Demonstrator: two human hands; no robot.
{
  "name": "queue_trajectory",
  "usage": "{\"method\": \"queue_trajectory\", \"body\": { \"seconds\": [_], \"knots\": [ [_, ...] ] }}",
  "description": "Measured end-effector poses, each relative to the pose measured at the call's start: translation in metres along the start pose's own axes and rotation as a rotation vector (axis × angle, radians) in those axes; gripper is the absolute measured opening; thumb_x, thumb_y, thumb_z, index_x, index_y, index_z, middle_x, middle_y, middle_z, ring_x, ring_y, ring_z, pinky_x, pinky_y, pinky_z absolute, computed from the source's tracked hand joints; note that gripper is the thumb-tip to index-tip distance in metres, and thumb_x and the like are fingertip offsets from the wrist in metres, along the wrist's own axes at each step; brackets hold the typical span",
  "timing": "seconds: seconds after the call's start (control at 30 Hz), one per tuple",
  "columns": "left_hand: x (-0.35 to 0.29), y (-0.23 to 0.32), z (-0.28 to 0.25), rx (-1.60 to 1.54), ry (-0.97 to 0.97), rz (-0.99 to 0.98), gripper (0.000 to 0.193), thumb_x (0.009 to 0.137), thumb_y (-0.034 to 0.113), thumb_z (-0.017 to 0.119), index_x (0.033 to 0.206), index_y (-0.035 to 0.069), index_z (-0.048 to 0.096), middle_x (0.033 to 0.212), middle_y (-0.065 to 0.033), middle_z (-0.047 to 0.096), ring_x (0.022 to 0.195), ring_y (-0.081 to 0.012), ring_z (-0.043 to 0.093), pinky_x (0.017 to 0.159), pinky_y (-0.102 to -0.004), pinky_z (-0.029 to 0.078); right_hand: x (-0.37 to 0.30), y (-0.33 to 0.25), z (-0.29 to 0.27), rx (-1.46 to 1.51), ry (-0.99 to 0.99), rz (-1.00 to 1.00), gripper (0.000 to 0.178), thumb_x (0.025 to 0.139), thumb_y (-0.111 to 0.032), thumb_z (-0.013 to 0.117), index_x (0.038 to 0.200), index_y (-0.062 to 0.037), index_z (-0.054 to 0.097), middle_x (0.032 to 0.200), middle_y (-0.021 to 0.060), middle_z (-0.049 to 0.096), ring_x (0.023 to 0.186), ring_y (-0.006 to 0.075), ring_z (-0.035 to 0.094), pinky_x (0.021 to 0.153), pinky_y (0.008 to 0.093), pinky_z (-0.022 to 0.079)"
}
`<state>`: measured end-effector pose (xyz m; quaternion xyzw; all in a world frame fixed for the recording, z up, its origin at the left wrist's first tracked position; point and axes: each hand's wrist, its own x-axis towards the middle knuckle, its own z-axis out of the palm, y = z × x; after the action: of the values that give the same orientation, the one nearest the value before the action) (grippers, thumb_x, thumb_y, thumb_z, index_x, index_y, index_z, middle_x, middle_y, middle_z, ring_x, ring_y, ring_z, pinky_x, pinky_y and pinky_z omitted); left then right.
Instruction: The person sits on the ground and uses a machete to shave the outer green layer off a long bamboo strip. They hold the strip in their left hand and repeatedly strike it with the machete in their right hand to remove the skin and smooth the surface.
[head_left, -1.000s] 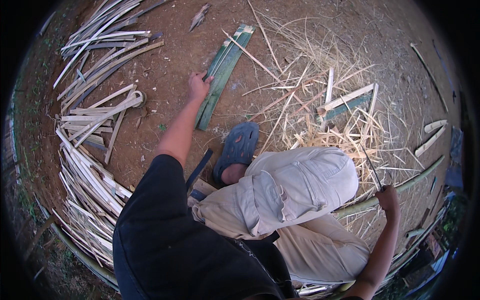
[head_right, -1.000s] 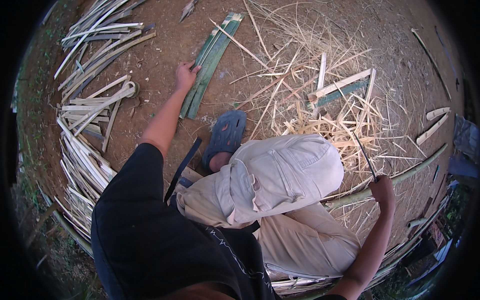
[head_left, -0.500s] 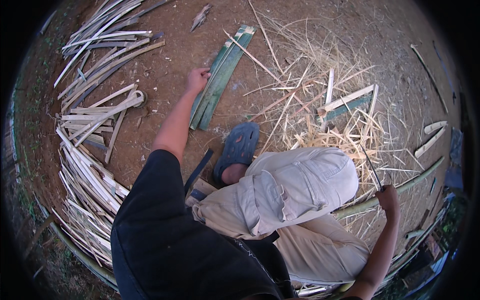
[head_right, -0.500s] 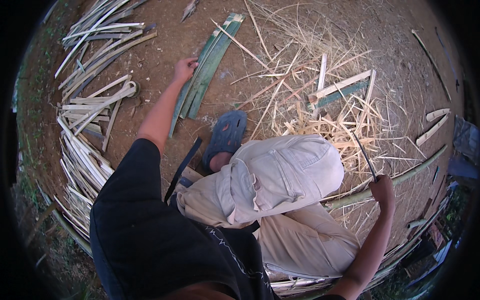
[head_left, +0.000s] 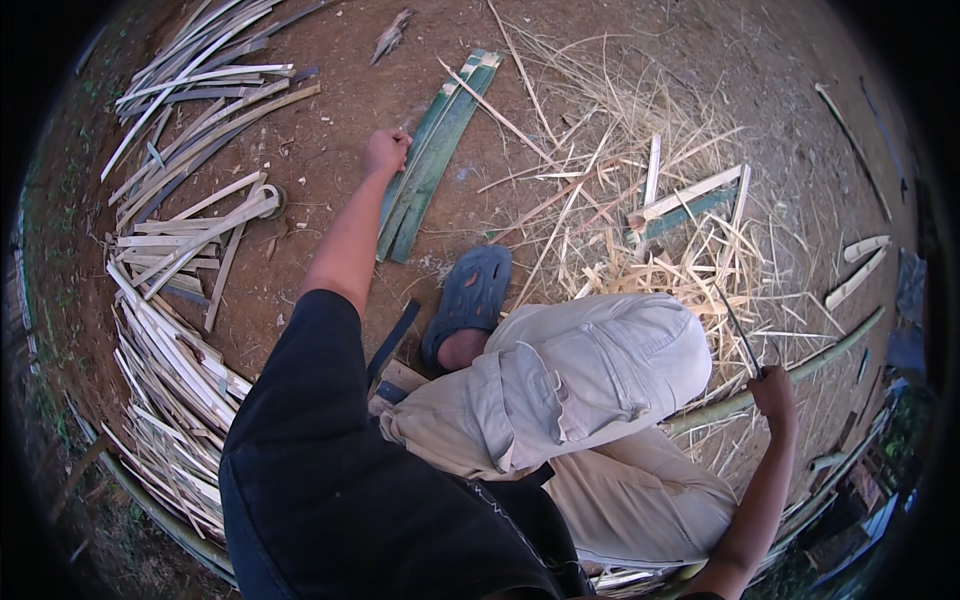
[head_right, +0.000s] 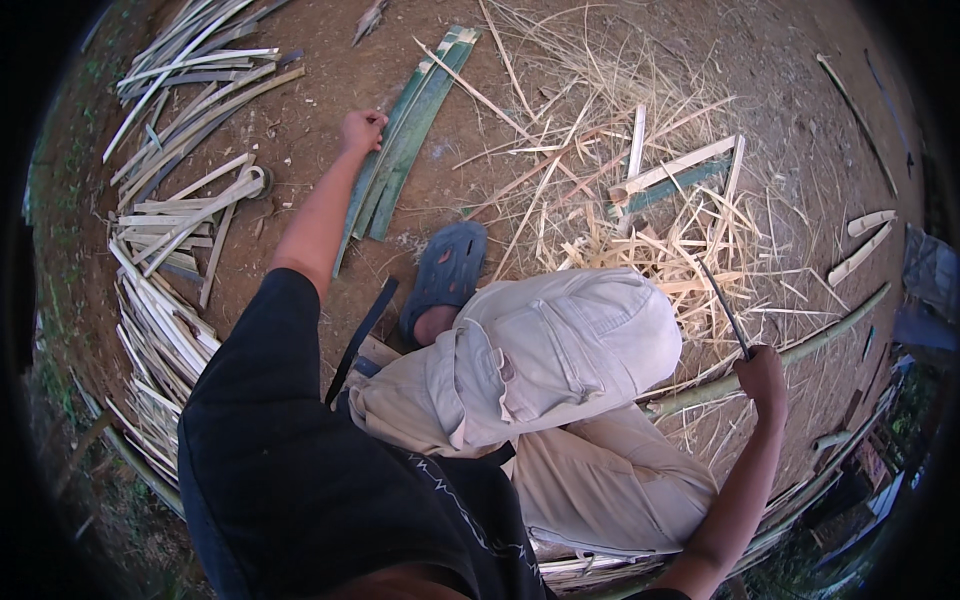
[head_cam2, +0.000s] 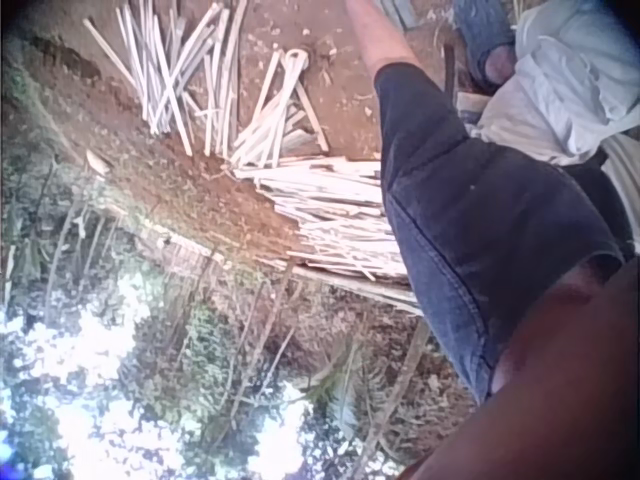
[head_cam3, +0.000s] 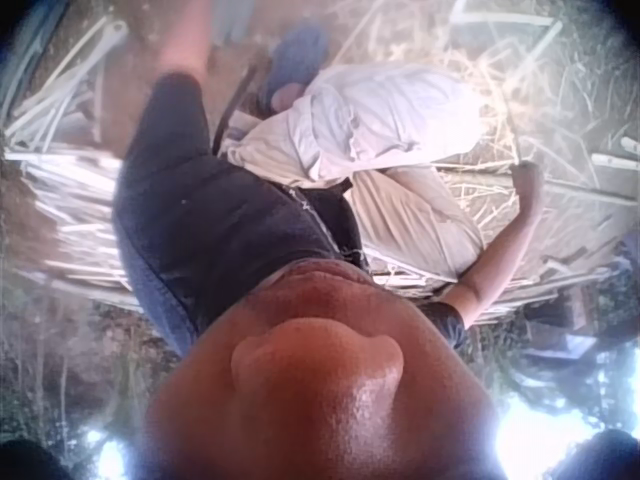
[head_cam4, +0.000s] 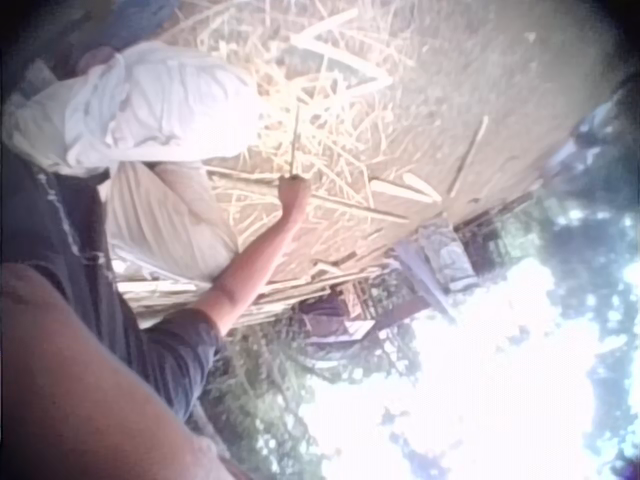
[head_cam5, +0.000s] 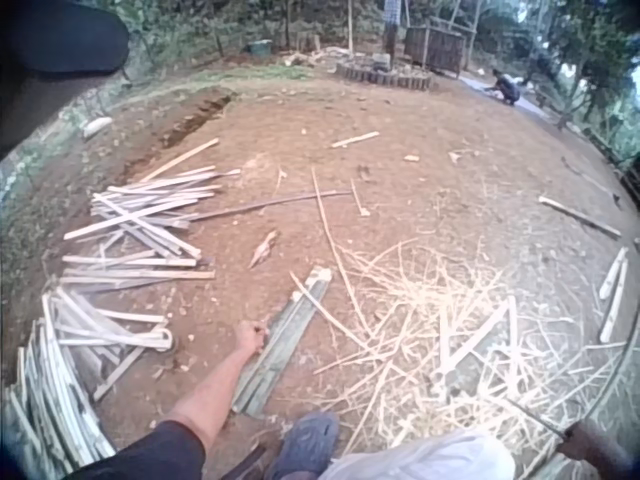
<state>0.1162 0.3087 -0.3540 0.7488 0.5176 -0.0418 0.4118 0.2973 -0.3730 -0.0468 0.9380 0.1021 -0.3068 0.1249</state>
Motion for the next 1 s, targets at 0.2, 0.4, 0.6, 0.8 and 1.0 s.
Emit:
{"method": "queue_trajectory", "body": {
  "seconds": [0.2, 0.4, 0.6, 0.8, 1.0],
  "knots": [
    [0.0, 0.01, -0.001, 0.428, 0.05, 0.223, 0.017, 0.087, 0.018, 0.062, 0.092, 0.005, 0.072, 0.087, -0.0159, 0.07, 0.077, -0.0304, 0.069, 0.078, -0.0409, 0.054, 0.002, 0.004, 0.002, 0.001, -0.006, 0.019, 0.027, 0.067, -0.017, 0.064, 0.072, 0.0095, 0.062, 0.065, 0.0271, 0.061, 0.06, 0.0404, 0.063, 0.061, 0.0483, 0.047],
    [0.004, -0.009, -0.001, 0.063, -0.021, 0.042, 0.021, 0.094, 0.019, 0.057, 0.094, -0.001, 0.061, 0.081, -0.0176, 0.068, 0.074, -0.0251, 0.07, 0.068, -0.0385, 0.056, 0.001, -0.01, -0.006, 0.022, -0.005, 0.061, 0.024, 0.067, -0.015, 0.06, 0.07, 0.0092, 0.06, 0.069, 0.0309, 0.059, 0.069, 0.0459, 0.06, 0.067, 0.0507, 0.047],
    [-0.014, -0.037, -0.006, -0.574, 0.033, -0.107, 0.017, 0.1, 0.015, 0.048, 0.1, 0.0, 0.054, 0.086, -0.0098, 0.066, 0.062, -0.0139, 0.064, 0.052, -0.0282, 0.051, 0.008, -0.006, -0.006, 0.031, -0.025, 0.056, 0.023, 0.067, -0.014, 0.06, 0.07, 0.0083, 0.061, 0.07, 0.0301, 0.06, 0.071, 0.0447, 0.062, 0.068, 0.0499, 0.047],
    [-0.031, -0.072, -0.005, -0.551, 0.038, -0.077, 0.016, 0.101, 0.015, 0.045, 0.105, 0.001, 0.052, 0.078, -0.0047, 0.058, 0.061, -0.013, 0.056, 0.056, -0.0263, 0.05, 0.007, -0.012, -0.012, 0.017, 0.011, 0.003, 0.024, 0.068, -0.015, 0.062, 0.07, 0.0081, 0.061, 0.07, 0.0293, 0.06, 0.069, 0.0443, 0.061, 0.067, 0.0496, 0.047],
    [-0.037, -0.086, -0.007, -0.997, 0.081, -0.212, 0.012, 0.1, 0.015, 0.048, 0.102, 0.004, 0.052, 0.07, -0.0016, 0.053, 0.058, -0.0124, 0.054, 0.055, -0.0268, 0.052, 0.003, -0.017, -0.015, -0.019, 0.015, -0.02, 0.023, 0.068, -0.015, 0.063, 0.071, 0.0078, 0.062, 0.069, 0.0289, 0.061, 0.069, 0.0436, 0.062, 0.067, 0.0493, 0.047]
  ]
}}
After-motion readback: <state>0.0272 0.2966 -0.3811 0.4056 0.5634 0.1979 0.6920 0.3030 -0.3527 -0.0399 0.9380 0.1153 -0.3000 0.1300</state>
